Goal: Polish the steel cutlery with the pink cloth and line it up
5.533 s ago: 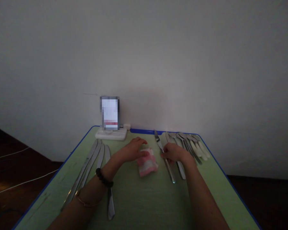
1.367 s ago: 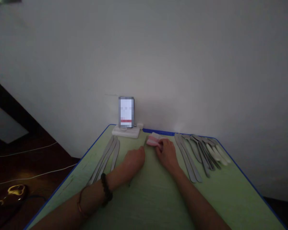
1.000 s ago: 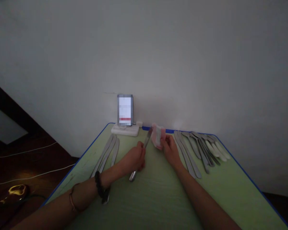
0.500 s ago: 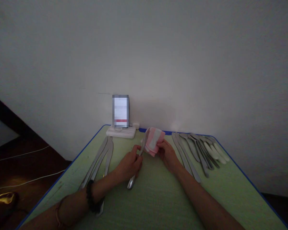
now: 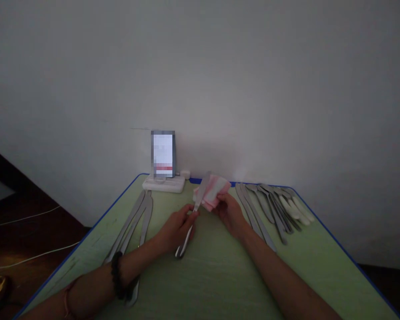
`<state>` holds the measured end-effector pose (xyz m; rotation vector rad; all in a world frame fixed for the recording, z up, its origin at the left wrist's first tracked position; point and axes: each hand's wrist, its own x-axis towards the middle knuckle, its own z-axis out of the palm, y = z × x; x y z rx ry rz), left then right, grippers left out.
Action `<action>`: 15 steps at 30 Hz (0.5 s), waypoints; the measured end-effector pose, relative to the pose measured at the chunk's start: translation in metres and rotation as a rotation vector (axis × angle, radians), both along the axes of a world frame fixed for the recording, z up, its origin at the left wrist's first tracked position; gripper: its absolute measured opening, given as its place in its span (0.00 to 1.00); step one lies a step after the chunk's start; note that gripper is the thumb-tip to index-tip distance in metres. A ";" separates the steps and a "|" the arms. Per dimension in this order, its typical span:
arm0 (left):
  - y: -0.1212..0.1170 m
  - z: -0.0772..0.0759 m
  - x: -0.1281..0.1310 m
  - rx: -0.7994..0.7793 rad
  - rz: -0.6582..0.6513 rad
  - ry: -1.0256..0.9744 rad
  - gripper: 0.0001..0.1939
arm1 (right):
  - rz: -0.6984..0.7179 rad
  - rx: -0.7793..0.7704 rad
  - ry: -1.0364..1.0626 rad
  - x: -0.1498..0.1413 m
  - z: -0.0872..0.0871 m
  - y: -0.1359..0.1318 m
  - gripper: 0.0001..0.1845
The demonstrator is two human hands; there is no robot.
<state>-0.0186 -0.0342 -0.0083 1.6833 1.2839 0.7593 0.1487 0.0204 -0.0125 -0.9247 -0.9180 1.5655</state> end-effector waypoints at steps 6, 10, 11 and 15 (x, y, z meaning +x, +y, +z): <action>-0.001 0.000 0.000 0.005 -0.050 0.026 0.13 | 0.101 -0.001 0.071 0.007 0.010 -0.005 0.17; -0.001 0.003 0.000 0.019 -0.057 0.054 0.13 | 0.037 -0.026 0.156 0.010 0.008 -0.002 0.16; -0.002 0.003 0.001 0.021 -0.056 0.060 0.13 | 0.021 -0.041 0.172 0.010 0.006 0.000 0.14; -0.002 0.003 0.001 0.005 -0.046 0.073 0.15 | 0.027 -0.061 0.248 0.008 -0.003 0.006 0.10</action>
